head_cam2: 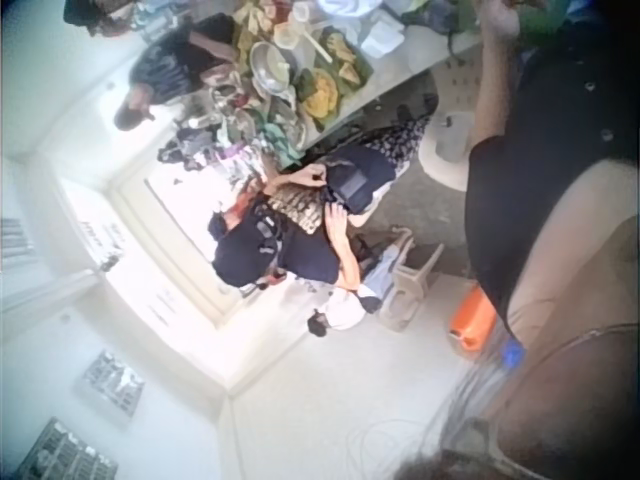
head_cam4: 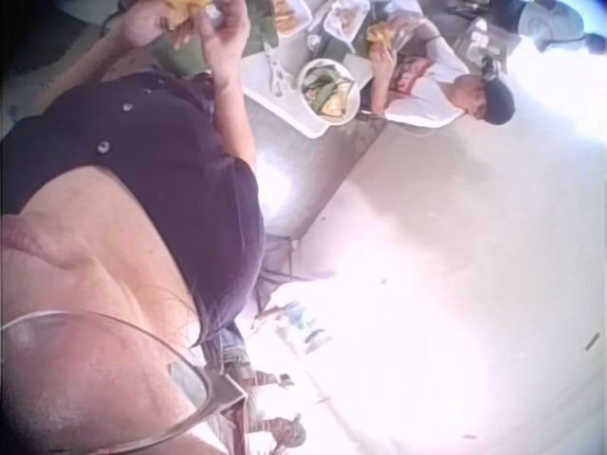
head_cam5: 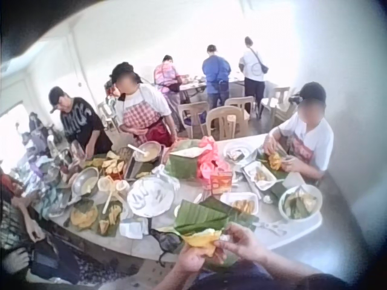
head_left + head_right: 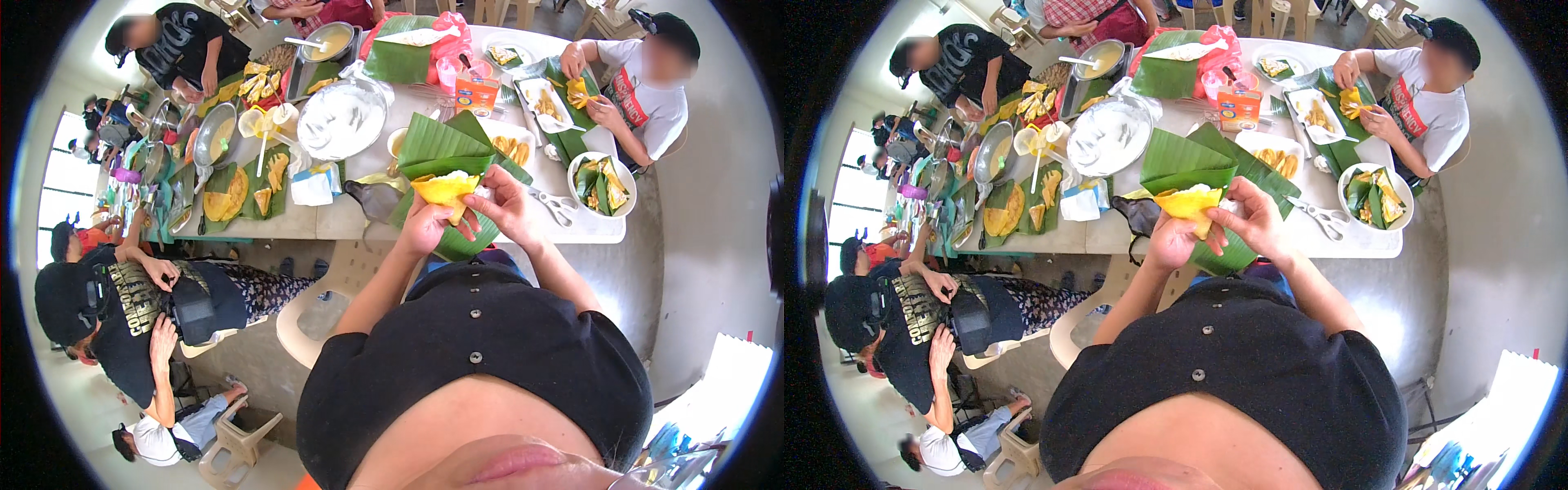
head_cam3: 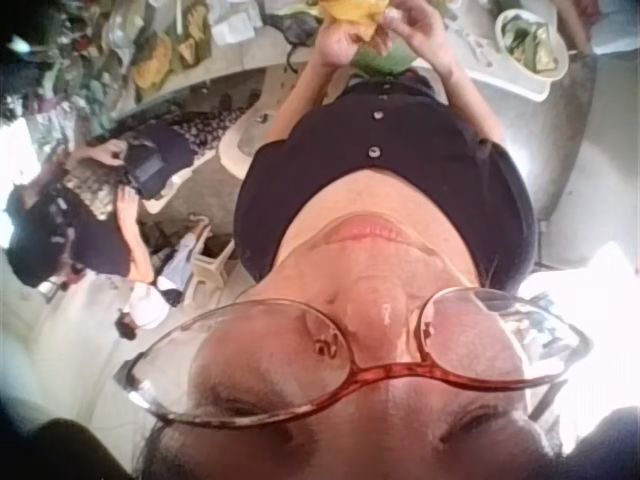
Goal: The person folds a banana leaf into a cone shape and fills it with a white substance from a piping bag. They add a yellow filling, fold the leaf to seal the item, and place the finished product into a container.
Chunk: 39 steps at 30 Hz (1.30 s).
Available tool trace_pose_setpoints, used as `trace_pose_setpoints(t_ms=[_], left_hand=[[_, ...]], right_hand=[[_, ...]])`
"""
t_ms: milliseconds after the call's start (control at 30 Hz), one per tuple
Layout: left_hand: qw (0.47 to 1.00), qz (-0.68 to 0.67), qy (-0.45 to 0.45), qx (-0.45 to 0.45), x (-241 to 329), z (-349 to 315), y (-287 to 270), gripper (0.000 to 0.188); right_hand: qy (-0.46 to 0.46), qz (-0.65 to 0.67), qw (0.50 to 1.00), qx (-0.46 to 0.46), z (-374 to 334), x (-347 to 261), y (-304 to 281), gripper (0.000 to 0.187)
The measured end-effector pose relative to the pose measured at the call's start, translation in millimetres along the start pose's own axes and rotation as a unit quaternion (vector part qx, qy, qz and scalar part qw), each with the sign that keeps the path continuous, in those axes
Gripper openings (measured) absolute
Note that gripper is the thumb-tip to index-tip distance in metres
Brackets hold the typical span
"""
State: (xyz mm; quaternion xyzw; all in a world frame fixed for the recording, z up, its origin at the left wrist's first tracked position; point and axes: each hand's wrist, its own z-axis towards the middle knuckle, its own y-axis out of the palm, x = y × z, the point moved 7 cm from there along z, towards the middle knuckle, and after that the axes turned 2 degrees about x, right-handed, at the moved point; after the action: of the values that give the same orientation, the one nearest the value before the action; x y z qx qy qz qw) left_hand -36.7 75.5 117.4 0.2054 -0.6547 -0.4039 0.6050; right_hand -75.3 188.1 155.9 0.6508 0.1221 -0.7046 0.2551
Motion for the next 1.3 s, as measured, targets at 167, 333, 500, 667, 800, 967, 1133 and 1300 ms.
trace_pose_setpoints(t_ms=[167, 333, 500, 667, 800, 967, 1133, 1300], left_hand=[[0.988, 0.154, -0.025, 0.021, 13, -7, 5, 0.058], [0.971, 0.233, 0.010, 0.043, 27, -19, 10, 0.058], [0.955, 0.288, 0.048, 0.046, 32, -30, -3, 0.055], [0.948, 0.305, 0.072, 0.059, 39, -36, -1, 0.048], [0.945, 0.308, 0.092, 0.056, 37, -40, -3, 0.042], [0.944, 0.307, 0.107, 0.063, 31, -40, -4, 0.039], [0.945, 0.300, 0.119, 0.054, 22, -34, 9, 0.042], [0.952, 0.293, 0.079, 0.031, -3, -22, 9, 0.044]], right_hand=[[0.016, 0.039, 0.999, 0.012, -2, 4, -2, 0.023], [0.069, 0.049, 0.996, 0.022, -10, 18, -6, 0.024], [0.015, 0.060, 0.998, 0.010, -15, 7, 2, 0.032], [-0.004, 0.018, 1.000, -0.014, -24, 5, 12, 0.042], [-0.022, -0.003, 1.000, -0.014, -30, 3, 18, 0.047], [-0.008, 0.018, 1.000, 0.025, -36, 11, 13, 0.049], [-0.028, -0.016, 0.996, 0.080, -45, 21, -5, 0.047], [-0.001, 0.044, 0.996, 0.077, -53, 29, -27, 0.049]])
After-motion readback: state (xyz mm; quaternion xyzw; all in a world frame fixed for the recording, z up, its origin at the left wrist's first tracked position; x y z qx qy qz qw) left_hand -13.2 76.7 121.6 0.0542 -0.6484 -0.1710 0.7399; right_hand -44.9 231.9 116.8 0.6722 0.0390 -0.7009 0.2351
